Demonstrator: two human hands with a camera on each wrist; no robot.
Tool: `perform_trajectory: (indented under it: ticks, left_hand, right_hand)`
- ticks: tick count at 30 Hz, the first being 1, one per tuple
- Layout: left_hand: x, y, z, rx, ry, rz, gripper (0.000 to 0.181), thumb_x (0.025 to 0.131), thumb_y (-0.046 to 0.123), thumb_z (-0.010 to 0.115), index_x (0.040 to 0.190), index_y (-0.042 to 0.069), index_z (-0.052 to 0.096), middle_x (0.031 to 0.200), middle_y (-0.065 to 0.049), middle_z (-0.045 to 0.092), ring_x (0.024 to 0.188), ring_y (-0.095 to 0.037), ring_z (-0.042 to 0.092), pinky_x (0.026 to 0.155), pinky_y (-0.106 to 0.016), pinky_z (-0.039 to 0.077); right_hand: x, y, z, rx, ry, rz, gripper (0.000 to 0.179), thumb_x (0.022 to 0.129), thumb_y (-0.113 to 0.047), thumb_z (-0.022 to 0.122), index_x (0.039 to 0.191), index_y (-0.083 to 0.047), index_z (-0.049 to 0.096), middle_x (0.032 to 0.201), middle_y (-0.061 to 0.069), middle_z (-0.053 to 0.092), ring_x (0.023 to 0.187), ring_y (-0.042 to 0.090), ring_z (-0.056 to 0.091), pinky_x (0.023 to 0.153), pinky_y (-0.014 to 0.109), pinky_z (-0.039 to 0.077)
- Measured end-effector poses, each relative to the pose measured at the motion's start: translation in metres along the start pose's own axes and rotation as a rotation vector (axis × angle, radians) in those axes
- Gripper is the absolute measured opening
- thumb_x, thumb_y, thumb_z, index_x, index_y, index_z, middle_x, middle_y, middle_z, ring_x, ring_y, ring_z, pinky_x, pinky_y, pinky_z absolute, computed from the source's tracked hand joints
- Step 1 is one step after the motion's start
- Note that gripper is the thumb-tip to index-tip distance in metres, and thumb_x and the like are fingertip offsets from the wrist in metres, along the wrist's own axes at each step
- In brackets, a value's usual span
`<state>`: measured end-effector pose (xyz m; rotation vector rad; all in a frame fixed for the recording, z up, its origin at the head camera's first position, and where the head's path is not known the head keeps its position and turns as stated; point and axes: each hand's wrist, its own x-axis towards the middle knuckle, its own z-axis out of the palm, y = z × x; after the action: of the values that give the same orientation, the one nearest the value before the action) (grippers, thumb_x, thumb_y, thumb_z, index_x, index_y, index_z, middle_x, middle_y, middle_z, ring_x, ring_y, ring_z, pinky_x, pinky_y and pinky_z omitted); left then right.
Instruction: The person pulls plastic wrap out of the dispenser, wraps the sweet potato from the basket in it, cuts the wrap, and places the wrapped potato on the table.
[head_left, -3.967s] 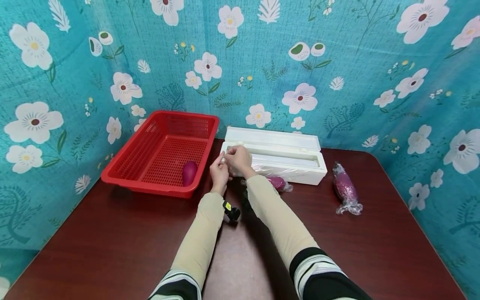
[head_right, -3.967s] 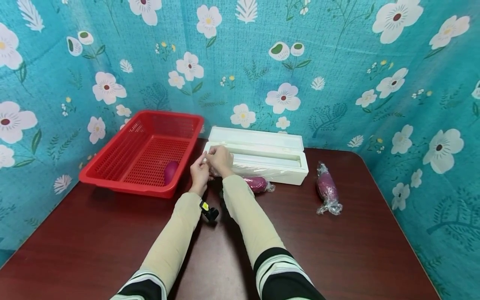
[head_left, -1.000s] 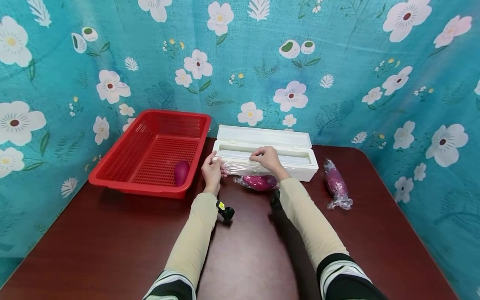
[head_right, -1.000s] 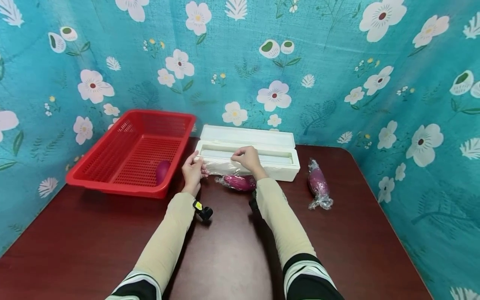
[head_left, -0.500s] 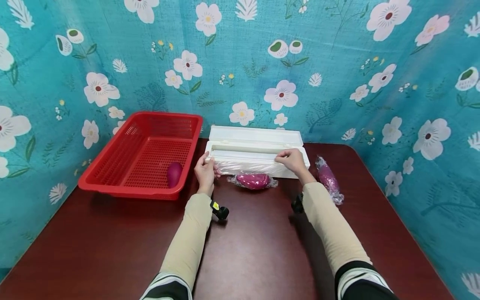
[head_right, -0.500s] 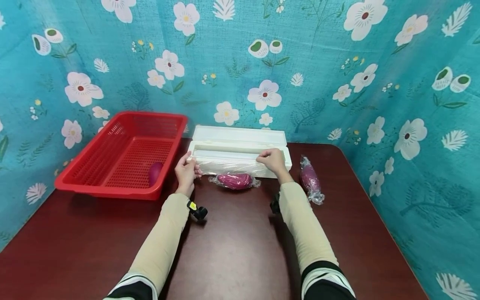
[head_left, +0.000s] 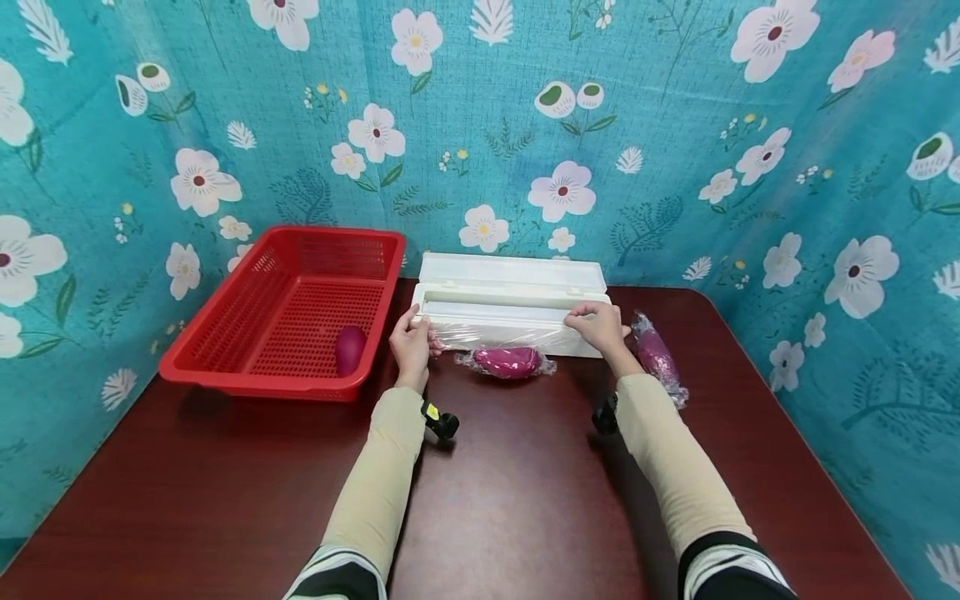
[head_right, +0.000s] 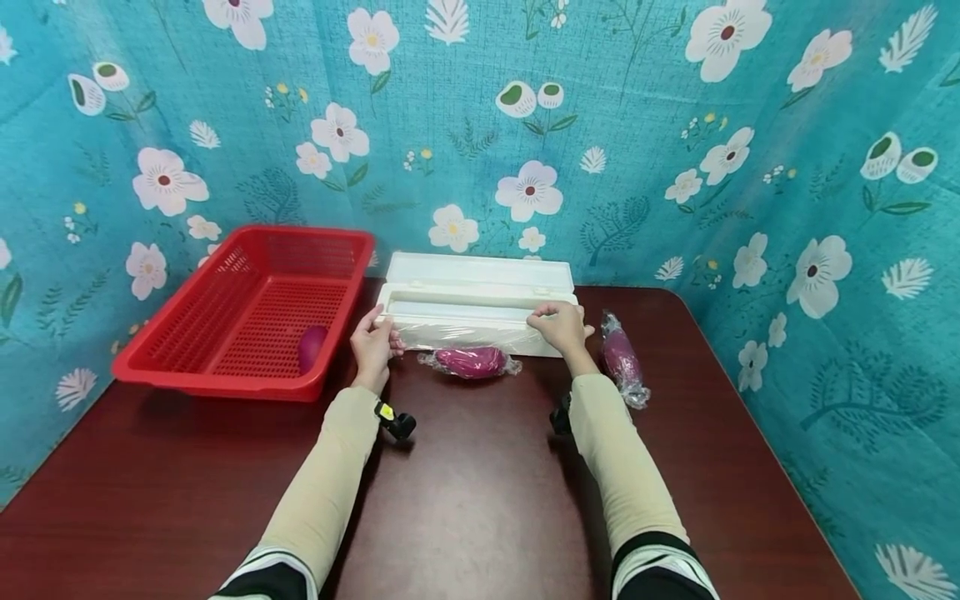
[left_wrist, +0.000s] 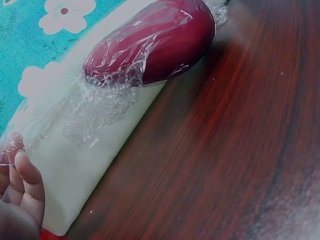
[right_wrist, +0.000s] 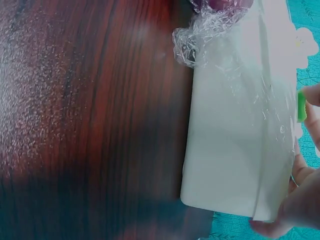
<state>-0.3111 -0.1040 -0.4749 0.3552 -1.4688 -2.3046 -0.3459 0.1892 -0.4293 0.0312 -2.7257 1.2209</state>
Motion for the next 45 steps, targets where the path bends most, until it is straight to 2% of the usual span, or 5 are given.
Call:
perform_trajectory:
  ticks: [8, 25, 36, 41, 45]
  left_hand:
    - [0.0, 0.002, 0.001, -0.004, 0.005, 0.029, 0.034, 0.087, 0.003, 0.054, 0.121, 0.004, 0.053, 0.054, -0.002, 0.049, 0.035, -0.008, 0.047, 0.033, -0.021, 0.04]
    - [-0.003, 0.002, 0.001, 0.033, 0.02, 0.011, 0.034, 0.088, 0.005, 0.054, 0.122, 0.005, 0.053, 0.054, -0.003, 0.048, 0.036, -0.01, 0.05, 0.033, -0.021, 0.039]
    - [-0.01, 0.002, 0.005, 0.355, 0.069, 0.089, 0.031, 0.09, 0.014, 0.051, 0.121, 0.012, 0.056, 0.066, -0.006, 0.054, 0.044, -0.012, 0.054, 0.037, -0.024, 0.042]
    - [-0.015, 0.003, 0.009, 0.606, 0.141, 0.221, 0.029, 0.087, 0.022, 0.055, 0.114, 0.013, 0.062, 0.07, -0.006, 0.057, 0.063, -0.017, 0.052, 0.061, -0.027, 0.04]
    - [-0.018, 0.004, 0.011, 0.639, 0.15, 0.233, 0.031, 0.088, 0.026, 0.055, 0.113, 0.01, 0.063, 0.081, -0.012, 0.058, 0.082, -0.024, 0.051, 0.075, -0.036, 0.038]
  right_hand:
    - [-0.002, 0.015, -0.003, 0.129, 0.126, -0.06, 0.013, 0.073, -0.005, 0.063, 0.081, 0.006, 0.065, 0.093, 0.019, 0.059, 0.09, 0.026, 0.049, 0.077, 0.036, 0.037]
    - [-0.009, 0.033, -0.017, 0.148, 0.218, -0.058, 0.016, 0.081, -0.001, 0.057, 0.09, 0.008, 0.066, 0.093, 0.022, 0.063, 0.077, 0.019, 0.049, 0.058, 0.017, 0.038]
    - [-0.014, 0.026, -0.024, 0.082, 0.198, -0.106, 0.016, 0.082, -0.006, 0.06, 0.091, 0.006, 0.065, 0.089, 0.02, 0.062, 0.075, 0.02, 0.049, 0.062, 0.022, 0.038]
    - [-0.019, 0.017, -0.023, 0.012, 0.266, -0.258, 0.019, 0.079, -0.009, 0.065, 0.09, 0.007, 0.065, 0.09, 0.022, 0.062, 0.083, 0.033, 0.05, 0.073, 0.04, 0.035]
    - [-0.021, 0.011, -0.02, 0.021, 0.312, -0.339, 0.018, 0.077, -0.006, 0.066, 0.088, 0.008, 0.065, 0.09, 0.023, 0.062, 0.087, 0.036, 0.049, 0.074, 0.044, 0.035]
